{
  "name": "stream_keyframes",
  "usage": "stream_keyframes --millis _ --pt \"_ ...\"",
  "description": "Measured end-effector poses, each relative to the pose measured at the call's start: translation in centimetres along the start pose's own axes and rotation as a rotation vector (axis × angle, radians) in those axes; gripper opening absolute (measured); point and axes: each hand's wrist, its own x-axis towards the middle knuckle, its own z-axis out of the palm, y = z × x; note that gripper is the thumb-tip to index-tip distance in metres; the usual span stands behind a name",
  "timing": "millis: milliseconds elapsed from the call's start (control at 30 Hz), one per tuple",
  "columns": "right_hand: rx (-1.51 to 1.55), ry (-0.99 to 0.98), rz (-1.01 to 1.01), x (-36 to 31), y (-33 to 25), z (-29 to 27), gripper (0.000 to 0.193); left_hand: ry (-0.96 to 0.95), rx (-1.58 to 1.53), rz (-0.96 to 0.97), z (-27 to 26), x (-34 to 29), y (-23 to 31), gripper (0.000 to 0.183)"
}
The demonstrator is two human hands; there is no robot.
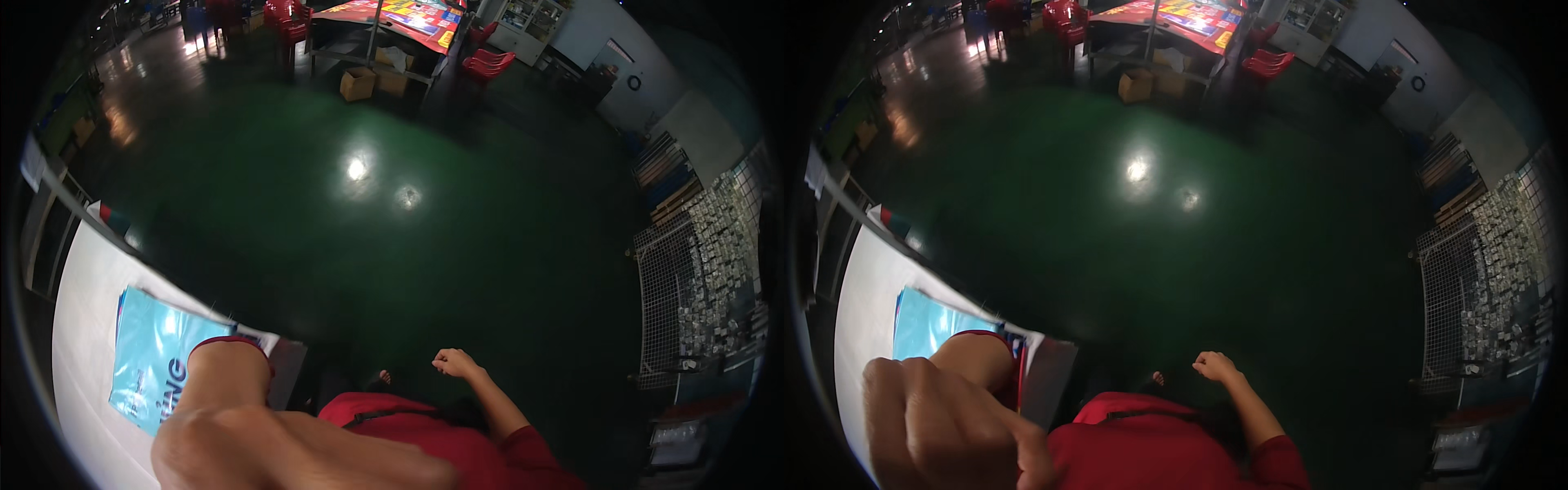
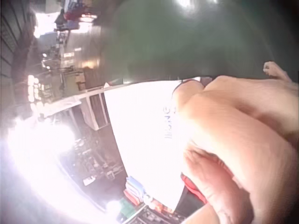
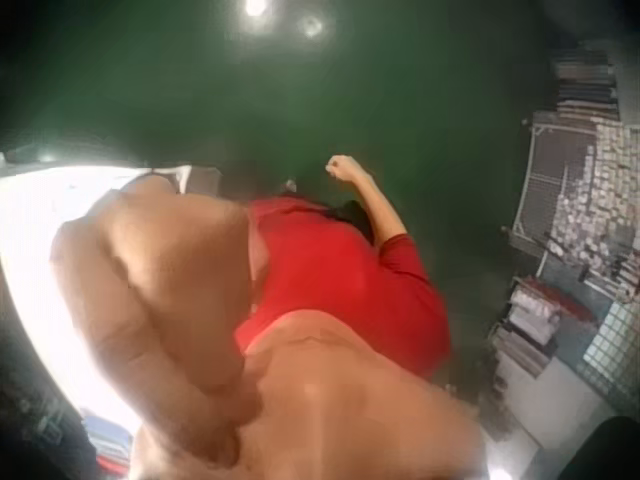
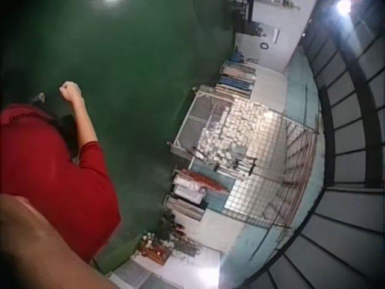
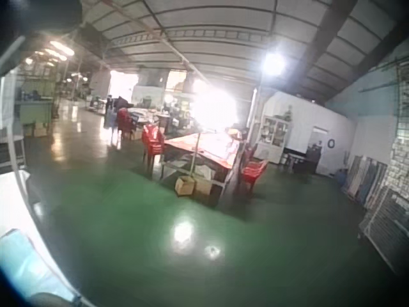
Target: The person folds large printed banners on a table, one at a time, by grasping the edges and bringing the corners together before smoothing the surface.
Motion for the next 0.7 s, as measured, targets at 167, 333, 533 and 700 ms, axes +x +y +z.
stream_keyframes --millis 167,333,533,700 --pt "0.004 0.061 -0.063 13.8 1.3 -14.7 0.021 -0.004 -0.009 -0.051 -8.5 10.4 -9.8 0.015" --pt "0.298 0.055 -0.057 29.4 0.7 -27.5 0.02 -0.017 -0.029 -0.082 -22.5 20.4 -17.4 0.014" --pt "0.54 0.244 0.314 37.7 10.6 -39.9 0.019 -0.076 -0.119 -0.151 -39.3 37.7 -24.9 0.014" --pt "0.842 0.317 0.771 37.9 21.1 -45.7 0.013 -0.11 -0.212 -0.207 -51.5 50.4 -34.7 0.014"
